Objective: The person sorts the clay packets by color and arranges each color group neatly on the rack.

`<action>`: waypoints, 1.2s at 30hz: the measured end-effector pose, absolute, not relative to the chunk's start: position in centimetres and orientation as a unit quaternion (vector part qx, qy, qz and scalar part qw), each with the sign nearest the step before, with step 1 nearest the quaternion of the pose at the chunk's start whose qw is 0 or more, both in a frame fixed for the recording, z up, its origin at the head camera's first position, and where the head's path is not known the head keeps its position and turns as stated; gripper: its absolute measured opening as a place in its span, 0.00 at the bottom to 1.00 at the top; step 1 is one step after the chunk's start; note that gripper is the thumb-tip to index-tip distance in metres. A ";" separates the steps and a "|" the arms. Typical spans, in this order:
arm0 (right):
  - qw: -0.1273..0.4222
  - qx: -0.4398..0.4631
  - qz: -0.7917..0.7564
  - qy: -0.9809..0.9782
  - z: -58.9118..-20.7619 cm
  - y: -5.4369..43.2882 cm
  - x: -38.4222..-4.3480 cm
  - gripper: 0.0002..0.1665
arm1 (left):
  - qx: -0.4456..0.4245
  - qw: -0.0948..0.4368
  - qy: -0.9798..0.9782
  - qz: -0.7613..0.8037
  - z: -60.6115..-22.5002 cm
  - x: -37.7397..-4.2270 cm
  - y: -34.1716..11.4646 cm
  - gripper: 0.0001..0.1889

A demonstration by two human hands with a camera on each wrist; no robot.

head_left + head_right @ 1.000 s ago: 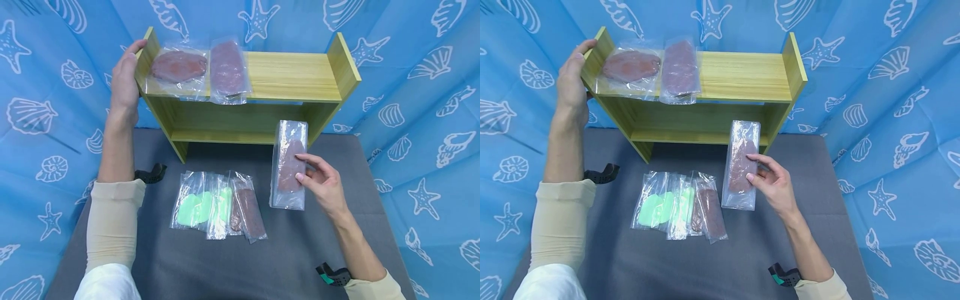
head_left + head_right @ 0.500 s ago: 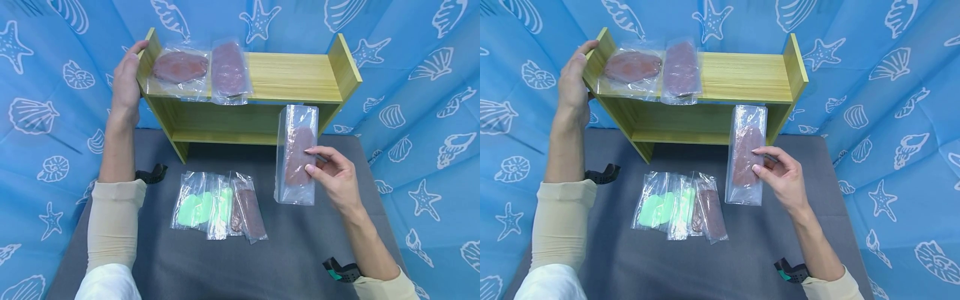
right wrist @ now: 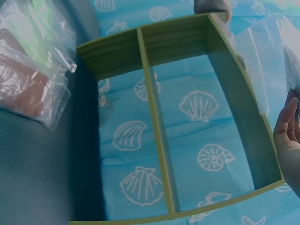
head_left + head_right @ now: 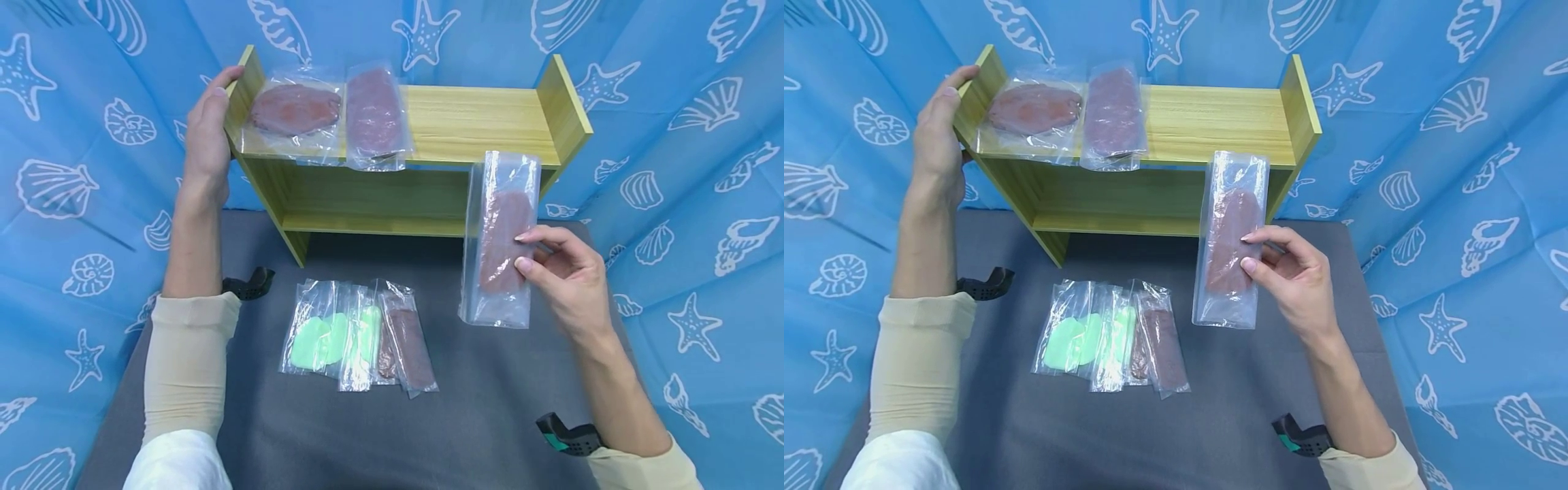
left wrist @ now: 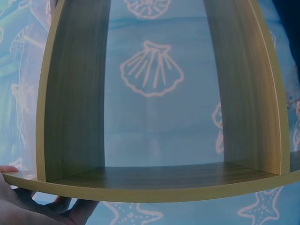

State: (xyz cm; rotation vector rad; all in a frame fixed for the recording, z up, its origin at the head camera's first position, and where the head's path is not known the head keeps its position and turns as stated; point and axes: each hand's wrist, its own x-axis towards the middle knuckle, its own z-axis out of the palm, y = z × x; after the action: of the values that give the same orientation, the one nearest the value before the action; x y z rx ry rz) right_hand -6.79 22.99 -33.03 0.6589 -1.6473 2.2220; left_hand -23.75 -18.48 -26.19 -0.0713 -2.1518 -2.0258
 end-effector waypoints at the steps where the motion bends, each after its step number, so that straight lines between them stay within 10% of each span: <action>1: 0.150 0.229 0.773 -0.573 -32.8 23.1 -6.8 0.16 | -0.023 0.092 -0.725 -0.682 -26.2 -23.8 -18.5 0.23; 36: 0.177 0.197 0.804 -0.532 -25.8 23.5 -11.0 0.19 | -0.024 0.100 -0.739 -0.666 -26.4 -23.8 -18.6 0.23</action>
State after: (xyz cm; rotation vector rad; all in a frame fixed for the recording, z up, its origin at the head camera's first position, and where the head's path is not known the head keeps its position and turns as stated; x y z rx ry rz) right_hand -10.99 23.49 -25.80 0.5569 -1.5073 2.2767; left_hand -23.83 -18.58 -26.36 -0.0716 -2.1845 -1.9694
